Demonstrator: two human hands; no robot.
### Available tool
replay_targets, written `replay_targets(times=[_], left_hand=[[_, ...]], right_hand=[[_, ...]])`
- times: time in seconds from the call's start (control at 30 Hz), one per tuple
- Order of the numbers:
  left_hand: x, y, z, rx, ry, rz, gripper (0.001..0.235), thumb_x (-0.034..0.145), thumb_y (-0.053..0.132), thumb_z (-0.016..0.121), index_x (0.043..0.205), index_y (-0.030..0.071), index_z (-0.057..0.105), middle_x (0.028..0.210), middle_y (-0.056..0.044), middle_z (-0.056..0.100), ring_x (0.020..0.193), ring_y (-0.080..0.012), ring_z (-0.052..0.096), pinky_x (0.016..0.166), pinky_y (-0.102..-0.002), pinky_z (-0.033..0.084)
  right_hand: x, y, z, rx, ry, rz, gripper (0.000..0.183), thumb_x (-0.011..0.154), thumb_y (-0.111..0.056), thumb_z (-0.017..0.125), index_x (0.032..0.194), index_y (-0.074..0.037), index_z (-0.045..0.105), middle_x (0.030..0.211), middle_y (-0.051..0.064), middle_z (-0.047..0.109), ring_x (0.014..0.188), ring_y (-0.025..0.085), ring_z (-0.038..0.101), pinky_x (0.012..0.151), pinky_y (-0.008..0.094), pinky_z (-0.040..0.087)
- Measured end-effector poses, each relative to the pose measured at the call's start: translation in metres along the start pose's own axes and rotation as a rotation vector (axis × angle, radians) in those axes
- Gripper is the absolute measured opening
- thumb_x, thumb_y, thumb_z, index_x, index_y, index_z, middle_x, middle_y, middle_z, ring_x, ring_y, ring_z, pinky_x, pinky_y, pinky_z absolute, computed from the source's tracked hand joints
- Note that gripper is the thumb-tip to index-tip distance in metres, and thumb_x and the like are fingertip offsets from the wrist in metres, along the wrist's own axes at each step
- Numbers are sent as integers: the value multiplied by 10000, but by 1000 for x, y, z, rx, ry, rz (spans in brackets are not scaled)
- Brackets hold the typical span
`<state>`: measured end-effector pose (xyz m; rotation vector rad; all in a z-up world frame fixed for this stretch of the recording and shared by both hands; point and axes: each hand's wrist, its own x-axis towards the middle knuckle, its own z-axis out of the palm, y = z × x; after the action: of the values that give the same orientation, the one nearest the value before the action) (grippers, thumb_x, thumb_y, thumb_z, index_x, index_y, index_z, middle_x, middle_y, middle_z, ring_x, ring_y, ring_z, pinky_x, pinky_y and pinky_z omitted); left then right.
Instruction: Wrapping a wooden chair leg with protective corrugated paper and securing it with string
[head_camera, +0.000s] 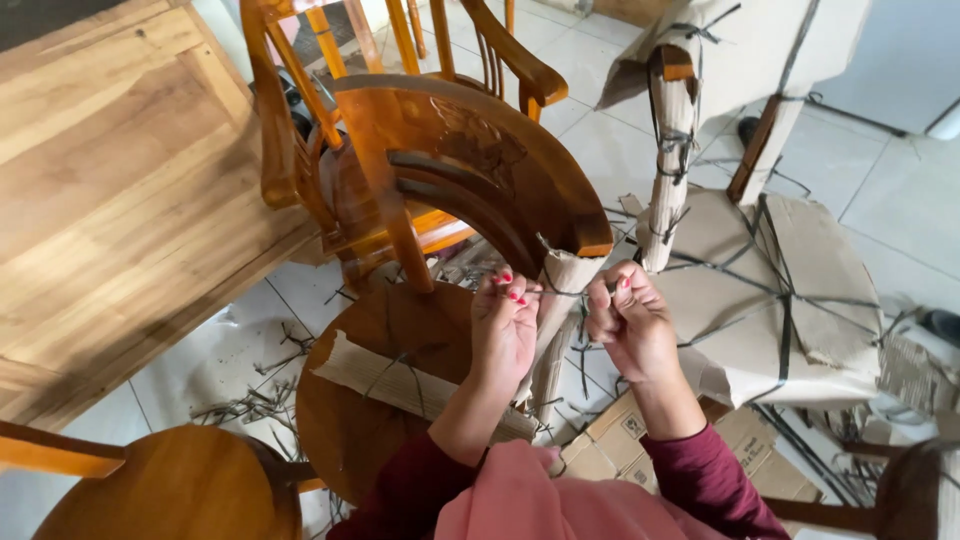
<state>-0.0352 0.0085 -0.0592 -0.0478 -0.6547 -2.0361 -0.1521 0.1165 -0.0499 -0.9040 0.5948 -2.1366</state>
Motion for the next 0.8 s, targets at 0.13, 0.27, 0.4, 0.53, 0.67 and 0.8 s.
replay_targets(times=[0.13, 0.27, 0.4, 0.53, 0.67, 0.8], left_hand=[[16, -24, -42, -60, 35, 72, 204, 1006, 11, 584, 994, 208, 534, 835, 116, 485, 718, -3, 509, 1014, -202, 469], [17, -38, -42, -184, 111, 130, 154, 1018, 53, 583, 997, 195, 524, 778, 118, 491, 682, -3, 548, 1129, -282, 446], [13, -40, -45, -144, 157, 100, 143, 1016, 89, 601, 1030, 218, 541, 787, 127, 483, 705, 15, 527, 1151, -308, 451], [9, -29, -36, -32, 220, -6, 146, 1023, 53, 556, 1079, 187, 566, 858, 85, 541, 759, -5, 540, 1139, -322, 471], [-6, -9, -18, 136, 227, -138, 234, 1050, 217, 578, 1249, 96, 556, 1116, -26, 628, 913, -45, 583, 1167, -384, 449], [-15, -18, -23, 477, 56, -23, 417, 1017, 161, 622, 1400, 8, 560, 1211, -80, 608, 1037, -67, 567, 1132, -354, 475]], right_hand=[[23, 24, -35, 153, -60, 112, 164, 1121, -175, 375, 986, -103, 434, 741, 14, 397, 513, 55, 306, 444, 174, 269], [29, 38, -62, 368, -107, 224, 166, 1101, -202, 430, 1131, -108, 563, 706, 1, 444, 491, 78, 333, 431, 210, 366], [24, 25, -40, 216, -22, 223, 214, 1090, -274, 437, 1146, -124, 579, 668, -34, 380, 478, 68, 290, 395, 187, 351], [12, 34, -39, 191, 86, 150, 232, 1098, -286, 450, 1165, -118, 596, 670, -38, 363, 466, 59, 282, 370, 179, 347], [-3, 42, -30, 220, 178, 22, 158, 1121, -265, 419, 1068, -176, 537, 703, -6, 390, 476, 91, 324, 350, 202, 356], [-5, 37, -18, 152, 192, -62, 157, 1118, -284, 426, 997, -189, 455, 722, 24, 401, 490, 119, 376, 351, 218, 375]])
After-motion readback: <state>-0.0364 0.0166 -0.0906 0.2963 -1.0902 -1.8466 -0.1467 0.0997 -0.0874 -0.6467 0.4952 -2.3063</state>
